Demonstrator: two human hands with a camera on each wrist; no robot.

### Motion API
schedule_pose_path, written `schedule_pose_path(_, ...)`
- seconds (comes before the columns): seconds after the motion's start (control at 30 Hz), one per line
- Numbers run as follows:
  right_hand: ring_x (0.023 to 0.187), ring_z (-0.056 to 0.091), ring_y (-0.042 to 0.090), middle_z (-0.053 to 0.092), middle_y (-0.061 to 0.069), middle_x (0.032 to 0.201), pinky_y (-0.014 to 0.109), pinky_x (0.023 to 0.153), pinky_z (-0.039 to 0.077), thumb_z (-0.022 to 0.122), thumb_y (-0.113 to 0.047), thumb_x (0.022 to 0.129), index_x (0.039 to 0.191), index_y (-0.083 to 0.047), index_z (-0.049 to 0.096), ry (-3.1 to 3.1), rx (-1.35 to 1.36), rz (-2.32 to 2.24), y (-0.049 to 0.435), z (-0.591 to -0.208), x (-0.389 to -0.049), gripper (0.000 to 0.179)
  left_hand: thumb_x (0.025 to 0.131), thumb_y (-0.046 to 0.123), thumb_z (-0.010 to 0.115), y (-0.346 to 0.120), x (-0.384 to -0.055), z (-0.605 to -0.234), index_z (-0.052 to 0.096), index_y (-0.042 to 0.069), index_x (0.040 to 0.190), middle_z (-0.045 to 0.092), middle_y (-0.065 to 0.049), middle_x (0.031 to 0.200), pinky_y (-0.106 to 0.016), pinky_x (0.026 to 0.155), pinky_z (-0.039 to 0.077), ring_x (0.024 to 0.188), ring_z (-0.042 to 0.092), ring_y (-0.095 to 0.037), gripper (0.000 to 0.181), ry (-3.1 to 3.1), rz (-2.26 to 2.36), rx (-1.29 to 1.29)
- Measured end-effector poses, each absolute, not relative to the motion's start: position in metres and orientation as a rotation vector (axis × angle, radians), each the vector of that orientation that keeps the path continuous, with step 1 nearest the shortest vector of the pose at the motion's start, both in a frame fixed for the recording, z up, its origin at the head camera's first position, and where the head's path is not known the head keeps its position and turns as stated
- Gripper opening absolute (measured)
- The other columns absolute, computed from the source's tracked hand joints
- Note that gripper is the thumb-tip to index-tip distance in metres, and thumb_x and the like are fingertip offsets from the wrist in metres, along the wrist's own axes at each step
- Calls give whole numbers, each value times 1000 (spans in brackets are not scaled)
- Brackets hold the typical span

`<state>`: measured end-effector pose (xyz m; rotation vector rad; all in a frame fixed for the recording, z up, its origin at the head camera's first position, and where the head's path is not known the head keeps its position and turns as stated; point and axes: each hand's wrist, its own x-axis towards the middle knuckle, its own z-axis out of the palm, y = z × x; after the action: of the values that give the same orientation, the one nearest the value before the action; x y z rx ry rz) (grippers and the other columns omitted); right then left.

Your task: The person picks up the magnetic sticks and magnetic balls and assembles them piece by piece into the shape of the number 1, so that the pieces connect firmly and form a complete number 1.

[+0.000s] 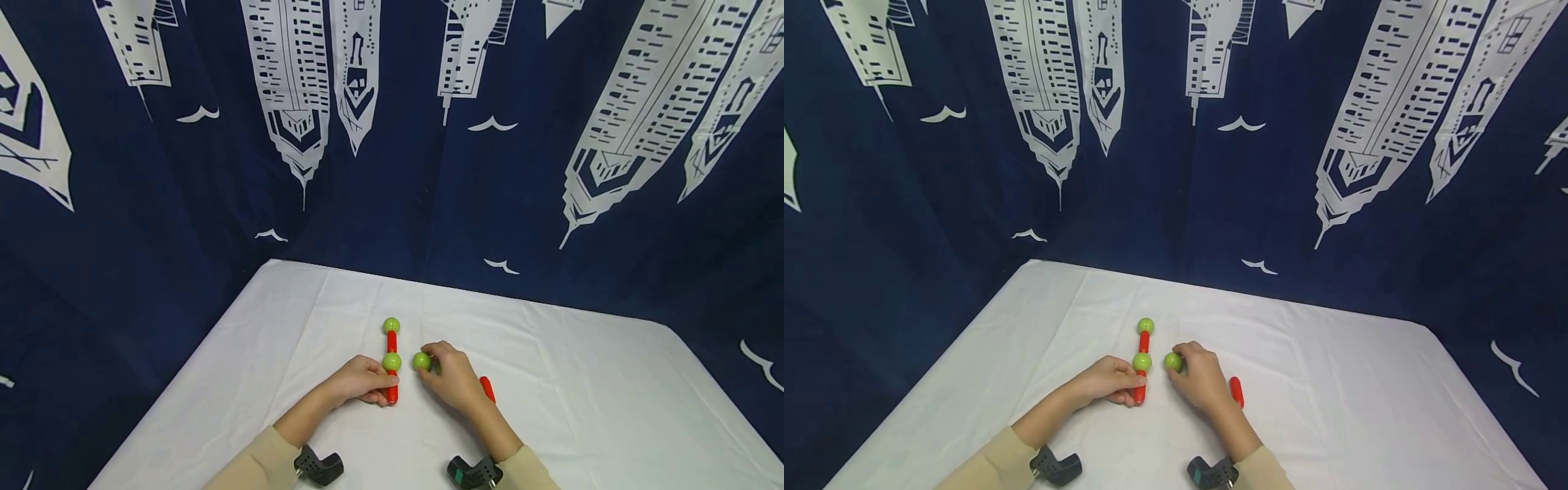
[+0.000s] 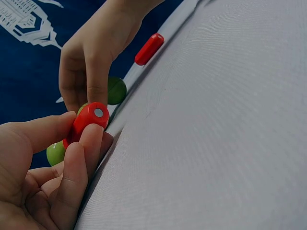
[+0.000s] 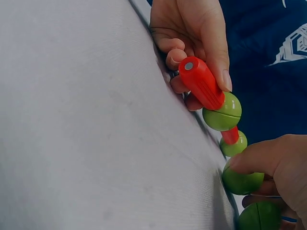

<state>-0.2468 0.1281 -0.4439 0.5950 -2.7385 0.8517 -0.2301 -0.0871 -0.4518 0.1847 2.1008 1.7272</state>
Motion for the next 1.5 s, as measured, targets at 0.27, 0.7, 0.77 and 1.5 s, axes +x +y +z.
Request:
schedule_pose_path(0.27,89,60,20,65,7,102,40,84,53,82,-11,77,109,-2,67,-2758,578,861,128,-444,-246,36,91,21,71,-86,-230,-454,66,0,87,66,-4,65,-11,48,46,52,61,-6,22,2109,1719,181)
schedule_pose_path(0.7,86,62,20,65,3,95,41,78,55,82,-6,75,105,-3,68,-2632,559,1018,130,-442,-243,33,91,20,71,-86,-230,-454,66,0,87,67,-5,66,-11,49,46,53,62,-7,21,2117,1719,182)
schedule_pose_path(0.77,88,63,21,65,2,96,42,79,54,82,-4,75,105,-3,68,-2585,542,1078,131,-441,-243,34,90,20,72,-85,-230,-454,66,0,87,67,-5,66,-12,49,46,53,62,-7,21,2114,1723,183)
schedule_pose_path(1.5,92,65,12,70,-3,98,39,90,49,82,-1,73,106,-8,68,-2356,433,1495,136,-431,-220,37,90,20,72,-87,-230,-453,67,0,87,69,-7,70,-12,50,47,53,63,-7,21,2095,1729,197)
